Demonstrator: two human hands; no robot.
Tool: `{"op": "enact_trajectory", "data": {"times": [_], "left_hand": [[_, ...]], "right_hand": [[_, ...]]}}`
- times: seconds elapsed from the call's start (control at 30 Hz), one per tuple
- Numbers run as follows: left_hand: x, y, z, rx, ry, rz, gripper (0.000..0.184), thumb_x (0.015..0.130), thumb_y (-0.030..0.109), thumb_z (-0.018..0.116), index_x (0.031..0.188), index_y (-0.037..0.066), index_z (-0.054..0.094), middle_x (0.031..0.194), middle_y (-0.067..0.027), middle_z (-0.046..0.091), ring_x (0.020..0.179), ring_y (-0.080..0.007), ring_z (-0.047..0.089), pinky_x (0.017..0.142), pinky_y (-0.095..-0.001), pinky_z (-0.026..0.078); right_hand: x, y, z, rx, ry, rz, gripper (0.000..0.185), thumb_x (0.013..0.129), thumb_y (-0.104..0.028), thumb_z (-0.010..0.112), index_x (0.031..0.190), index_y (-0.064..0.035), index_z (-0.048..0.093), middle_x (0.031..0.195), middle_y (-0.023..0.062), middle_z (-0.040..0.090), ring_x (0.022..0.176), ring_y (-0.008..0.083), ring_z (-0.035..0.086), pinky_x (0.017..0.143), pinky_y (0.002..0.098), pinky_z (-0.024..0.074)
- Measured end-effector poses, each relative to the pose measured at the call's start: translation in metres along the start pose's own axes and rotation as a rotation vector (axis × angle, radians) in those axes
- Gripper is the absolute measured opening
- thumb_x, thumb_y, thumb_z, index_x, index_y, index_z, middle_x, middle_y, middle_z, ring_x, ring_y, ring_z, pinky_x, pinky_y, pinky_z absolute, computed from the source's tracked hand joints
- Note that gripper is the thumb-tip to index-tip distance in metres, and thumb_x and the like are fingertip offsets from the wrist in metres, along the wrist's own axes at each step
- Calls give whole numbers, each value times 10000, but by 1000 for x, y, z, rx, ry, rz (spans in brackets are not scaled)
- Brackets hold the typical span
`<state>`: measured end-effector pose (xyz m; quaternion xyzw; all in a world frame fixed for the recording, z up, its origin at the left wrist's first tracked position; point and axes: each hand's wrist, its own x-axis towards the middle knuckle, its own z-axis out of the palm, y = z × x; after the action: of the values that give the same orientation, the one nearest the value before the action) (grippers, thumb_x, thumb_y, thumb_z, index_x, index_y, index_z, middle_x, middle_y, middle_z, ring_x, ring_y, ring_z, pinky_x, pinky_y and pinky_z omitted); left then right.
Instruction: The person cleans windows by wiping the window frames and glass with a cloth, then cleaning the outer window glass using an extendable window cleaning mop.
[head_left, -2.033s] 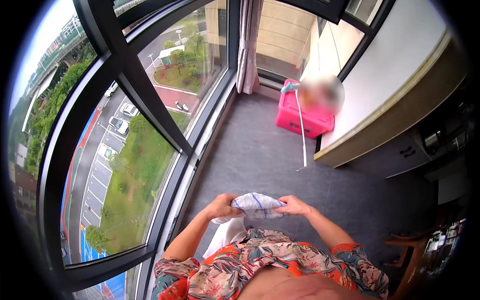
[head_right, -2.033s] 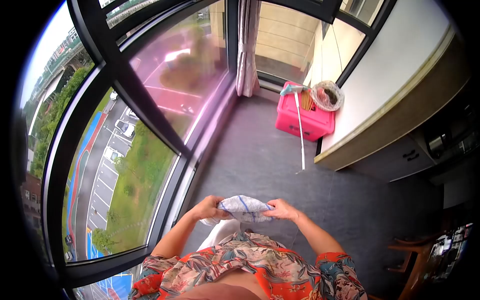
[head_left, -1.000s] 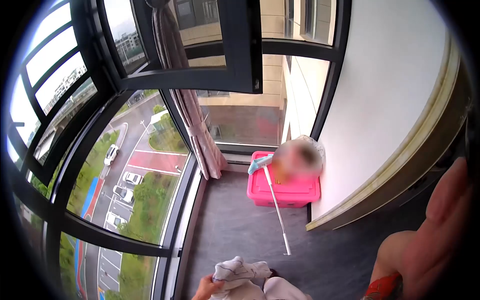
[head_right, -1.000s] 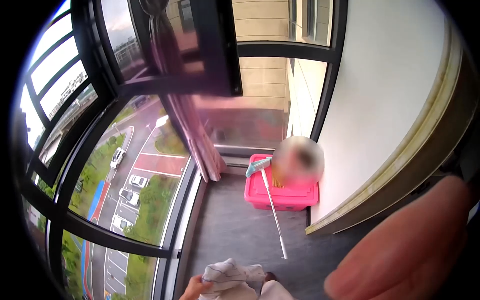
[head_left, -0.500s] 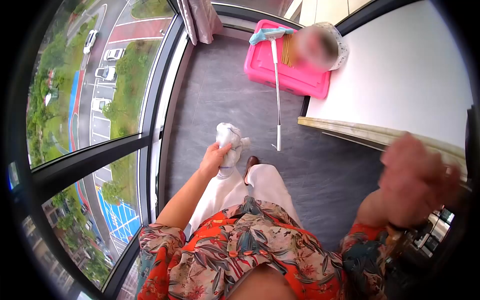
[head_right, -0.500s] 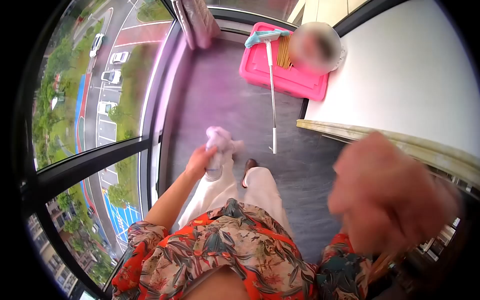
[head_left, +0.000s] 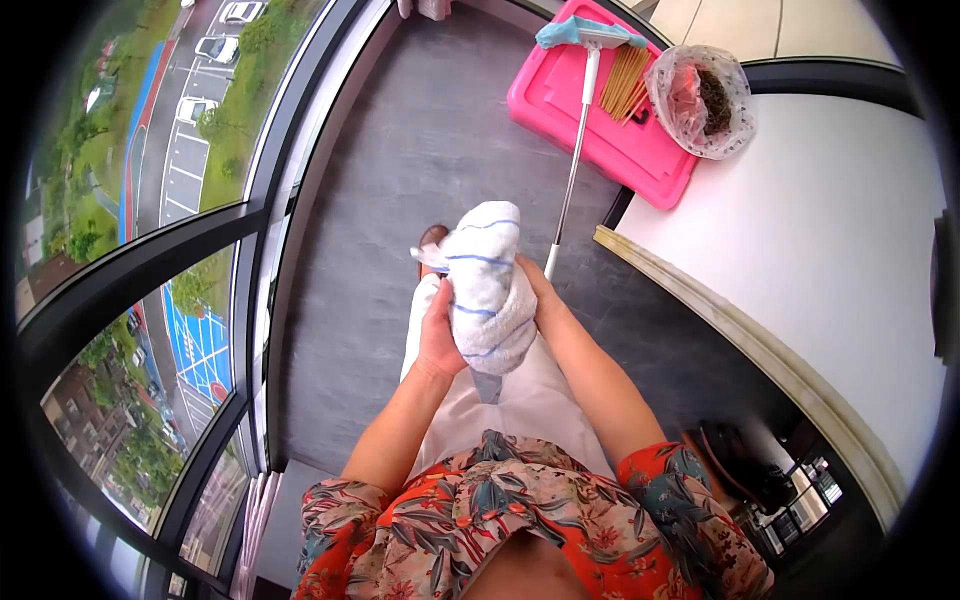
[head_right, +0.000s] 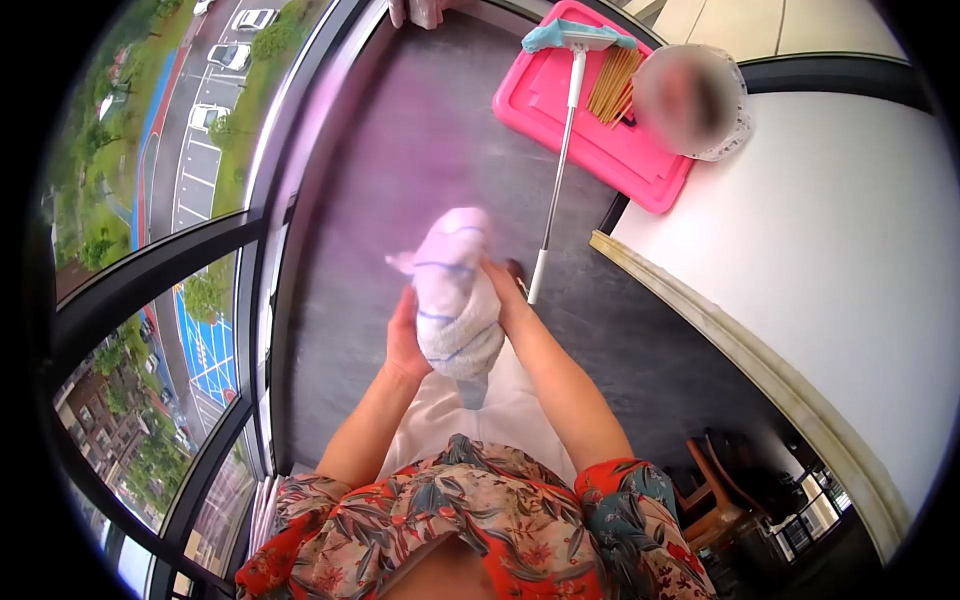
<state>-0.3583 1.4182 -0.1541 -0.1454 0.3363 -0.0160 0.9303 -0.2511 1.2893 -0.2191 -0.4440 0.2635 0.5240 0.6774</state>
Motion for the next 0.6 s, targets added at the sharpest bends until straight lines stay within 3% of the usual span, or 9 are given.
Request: {"op": "enact_trajectory", "data": {"times": [0.03, 0.13, 0.27, 0.47, 0.53, 0.6], "left_hand": [[8, 0, -21, -36, 54, 69, 524, 910, 335, 458, 1336, 62, 320, 1314, -120, 436, 1183, -297, 448, 1008, -444, 348], [15, 17, -61, 122, 101, 122, 522, 902, 322, 478, 1329, 56, 335, 1309, -144, 436, 1187, -309, 442, 1007, -446, 350], [16, 44, -64, -13, 198, 126, 486, 908, 276, 473, 1306, 22, 357, 1286, -164, 456, 1171, -326, 454, 997, -458, 361], [33, 56, -92, -64, 220, 126, 509, 915, 333, 431, 1315, 29, 351, 1308, -153, 436, 1193, -333, 428, 1025, -481, 313], [37, 60, -100, -38, 267, 126, 501, 922, 333, 414, 1314, 27, 350, 1306, -150, 439, 1192, -331, 430, 1025, -475, 314], [40, 60, -105, 18, 331, 127, 494, 927, 328, 403, 1313, 24, 350, 1302, -146, 444, 1189, -329, 434, 1023, -465, 319]], "right_hand": [[3, -10, 12, -123, 70, 14, 447, 866, -358, 563, 1117, 11, 547, 989, 74, 612, 898, 185, 595, 747, 298, 490], [9, -31, 16, -151, 103, 63, 419, 887, -362, 531, 1125, -16, 543, 1005, 81, 616, 916, 182, 596, 820, 325, 478], [37, -29, -28, -177, 232, -73, 371, 892, -341, 534, 1079, -22, 555, 995, 68, 615, 897, 184, 596, 795, 334, 483], [59, -36, -54, -340, 203, 100, 317, 897, -343, 524, 1083, -91, 571, 1012, 36, 604, 904, 155, 576, 727, 342, 478], [69, -46, -63, -549, 339, -52, 302, 887, -326, 541, 1077, -94, 575, 961, 6, 612, 809, 121, 575, 644, 289, 454], [88, -51, -104, -706, 610, -279, 273, 850, -202, 593, 1082, -58, 580, 866, 22, 603, 723, 97, 548, 634, 242, 449]]}}
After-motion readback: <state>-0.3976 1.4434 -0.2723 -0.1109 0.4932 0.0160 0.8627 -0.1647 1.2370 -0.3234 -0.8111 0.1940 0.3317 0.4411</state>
